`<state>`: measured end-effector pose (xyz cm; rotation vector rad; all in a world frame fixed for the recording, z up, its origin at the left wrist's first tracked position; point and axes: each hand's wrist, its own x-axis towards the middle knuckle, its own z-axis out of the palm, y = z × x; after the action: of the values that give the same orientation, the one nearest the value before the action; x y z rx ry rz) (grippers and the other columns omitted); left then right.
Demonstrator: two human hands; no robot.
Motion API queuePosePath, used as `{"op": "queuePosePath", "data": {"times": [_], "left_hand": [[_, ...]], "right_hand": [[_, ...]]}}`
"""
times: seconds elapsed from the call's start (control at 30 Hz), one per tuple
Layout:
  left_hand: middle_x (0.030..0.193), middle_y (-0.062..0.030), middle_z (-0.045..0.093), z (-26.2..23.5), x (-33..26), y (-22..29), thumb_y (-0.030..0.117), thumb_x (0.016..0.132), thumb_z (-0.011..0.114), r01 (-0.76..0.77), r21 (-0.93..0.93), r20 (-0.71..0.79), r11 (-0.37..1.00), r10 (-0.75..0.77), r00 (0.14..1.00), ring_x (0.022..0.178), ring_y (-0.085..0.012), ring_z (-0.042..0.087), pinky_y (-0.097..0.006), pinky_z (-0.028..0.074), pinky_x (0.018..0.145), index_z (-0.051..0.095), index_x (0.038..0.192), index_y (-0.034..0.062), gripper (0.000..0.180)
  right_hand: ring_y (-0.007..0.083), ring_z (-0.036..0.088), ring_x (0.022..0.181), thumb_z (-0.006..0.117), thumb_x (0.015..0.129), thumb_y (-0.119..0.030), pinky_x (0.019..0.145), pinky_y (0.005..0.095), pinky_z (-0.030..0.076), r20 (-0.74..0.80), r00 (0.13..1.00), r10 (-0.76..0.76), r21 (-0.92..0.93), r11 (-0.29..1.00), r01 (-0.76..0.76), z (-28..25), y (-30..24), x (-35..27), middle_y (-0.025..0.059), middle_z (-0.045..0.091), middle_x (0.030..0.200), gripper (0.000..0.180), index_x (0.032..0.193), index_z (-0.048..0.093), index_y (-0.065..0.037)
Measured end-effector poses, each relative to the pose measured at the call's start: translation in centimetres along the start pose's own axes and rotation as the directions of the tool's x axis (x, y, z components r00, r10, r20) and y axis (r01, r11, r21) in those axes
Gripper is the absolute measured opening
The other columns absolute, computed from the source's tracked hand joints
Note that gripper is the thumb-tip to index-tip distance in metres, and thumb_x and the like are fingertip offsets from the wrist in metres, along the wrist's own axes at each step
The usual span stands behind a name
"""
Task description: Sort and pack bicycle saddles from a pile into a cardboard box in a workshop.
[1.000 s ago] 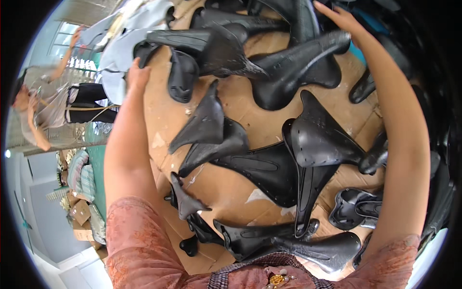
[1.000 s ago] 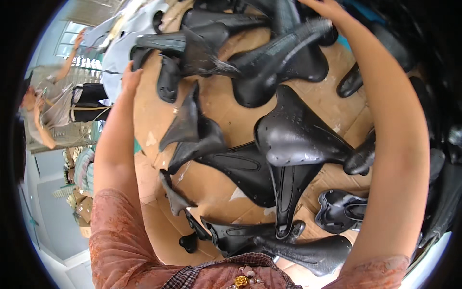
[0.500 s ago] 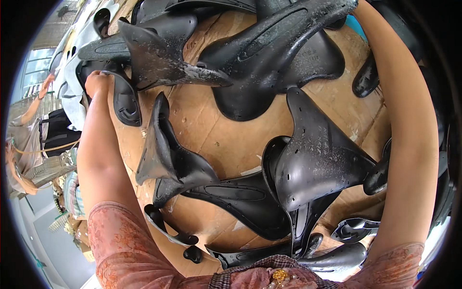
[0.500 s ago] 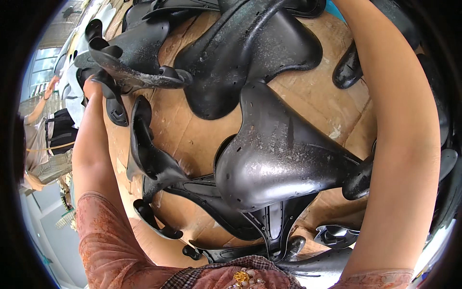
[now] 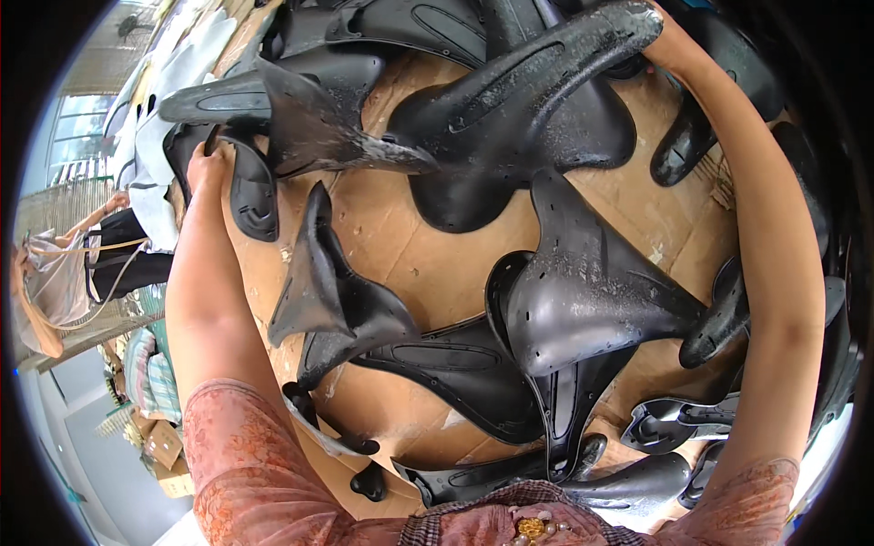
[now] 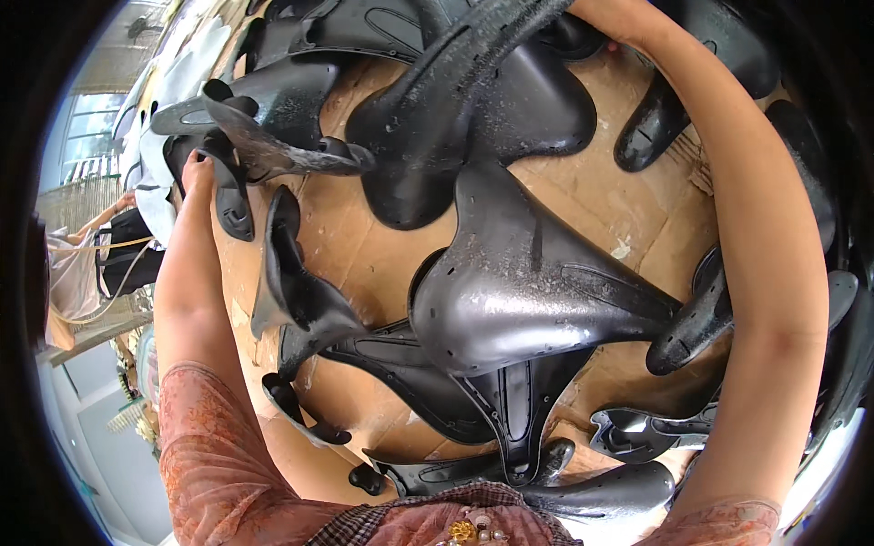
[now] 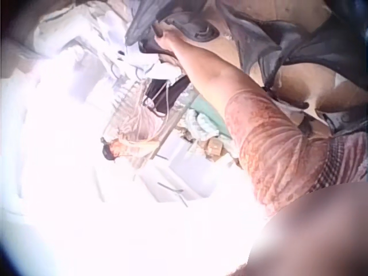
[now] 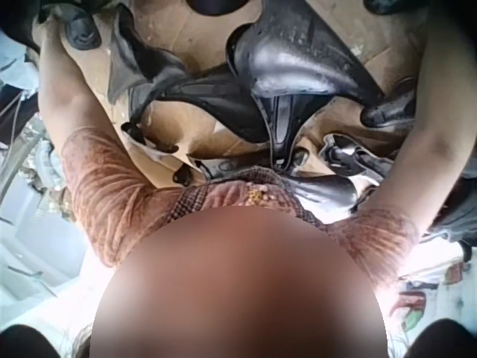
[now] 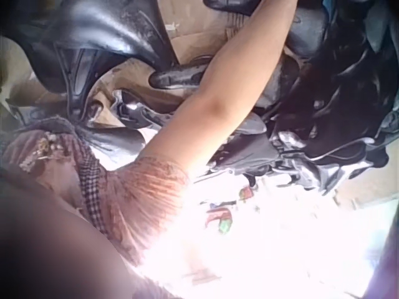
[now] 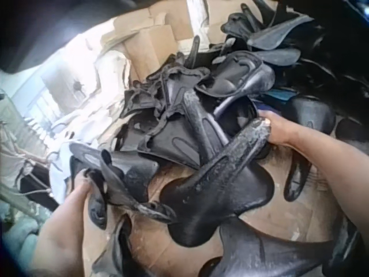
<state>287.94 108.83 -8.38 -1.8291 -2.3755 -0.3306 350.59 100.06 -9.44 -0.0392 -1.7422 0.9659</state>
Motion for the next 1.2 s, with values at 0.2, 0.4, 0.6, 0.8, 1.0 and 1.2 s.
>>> {"op": "queuePosePath", "data": {"times": [0.2, 0.4, 0.6, 0.8, 1.0, 1.2], "left_hand": [[0.087, -0.0158, 0.065, -1.3, -3.2, 4.4, 0.037, 0.084, 0.048, -0.074, 0.193, -0.257, 0.978, 0.123, 0.958, 0.084, -0.0349, 0.061, -0.043, 0.047, 0.075, 0.068, 0.089, 0.0103, 0.033], [0.083, -0.0178, 0.063, -3.2, -10.1, 7.3, 0.016, 0.082, 0.056, -0.509, -0.161, -0.354, 0.846, 0.431, 0.830, 0.079, -0.0348, 0.060, -0.040, 0.048, 0.072, 0.064, 0.086, 0.0009, 0.017], [0.082, -0.0189, 0.061, -8.4, -15.1, 9.9, 0.013, 0.081, 0.059, -0.506, -0.378, -0.261, 0.775, 0.434, 0.862, 0.080, -0.0343, 0.060, -0.038, 0.047, 0.070, 0.062, 0.088, -0.0004, 0.016], [0.085, -0.0188, 0.061, -9.4, -21.8, 10.0, 0.013, 0.081, 0.057, -0.507, -0.534, -0.218, 0.677, 0.470, 0.855, 0.083, -0.0358, 0.059, -0.040, 0.047, 0.072, 0.062, 0.091, 0.0018, 0.016], [0.086, -0.0214, 0.060, -14.0, -28.4, 2.1, 0.014, 0.081, 0.055, -0.327, -0.499, 0.261, 0.802, 0.499, 0.826, 0.084, -0.0360, 0.058, -0.039, 0.046, 0.071, 0.062, 0.089, 0.0008, 0.018], [0.075, -0.0119, 0.060, -19.9, -38.5, -15.3, 0.012, 0.085, 0.056, -0.115, -0.723, 0.204, 0.682, 0.369, 0.906, 0.068, -0.0192, 0.056, -0.030, 0.043, 0.060, 0.062, 0.088, 0.0008, 0.013]], "right_hand": [[0.0214, 0.060, 0.081, 0.065, 0.076, -0.023, 0.074, 0.0336, 0.046, -0.499, 0.690, 0.524, -0.585, 0.384, -0.715, -0.7, -1.4, -1.5, 0.0113, 0.065, 0.089, 0.030, 0.100, 0.060, -0.004], [0.0096, 0.058, 0.083, 0.063, 0.080, -0.010, 0.078, 0.0254, 0.046, -0.575, 0.652, 0.494, -0.564, 0.338, -0.753, 1.3, -1.5, -1.9, 0.0020, 0.065, 0.090, 0.025, 0.105, 0.062, -0.005], [0.0203, 0.062, 0.070, 0.062, 0.081, -0.025, 0.060, 0.0324, 0.050, -0.664, 0.662, 0.348, -0.661, 0.142, -0.737, 8.8, -5.9, -3.2, 0.0156, 0.065, 0.084, 0.036, 0.103, 0.057, 0.004], [0.0289, 0.064, 0.074, 0.063, 0.081, -0.029, 0.065, 0.0357, 0.050, -0.671, 0.490, 0.557, -0.343, 0.353, -0.871, 20.5, -5.6, -8.3, 0.0220, 0.063, 0.080, 0.037, 0.097, 0.057, 0.004], [0.0414, 0.058, 0.081, 0.061, 0.079, -0.013, 0.069, 0.0433, 0.047, -0.548, 0.601, 0.581, -0.477, 0.373, -0.796, 31.5, -11.2, -0.1, 0.0250, 0.058, 0.080, 0.025, 0.098, 0.051, 0.000], [0.0404, 0.057, 0.089, 0.057, 0.078, -0.012, 0.076, 0.0455, 0.046, -0.281, 0.663, 0.694, -0.496, 0.487, -0.719, 39.7, -13.6, 6.1, 0.0218, 0.060, 0.091, 0.027, 0.103, 0.053, -0.003]]}}
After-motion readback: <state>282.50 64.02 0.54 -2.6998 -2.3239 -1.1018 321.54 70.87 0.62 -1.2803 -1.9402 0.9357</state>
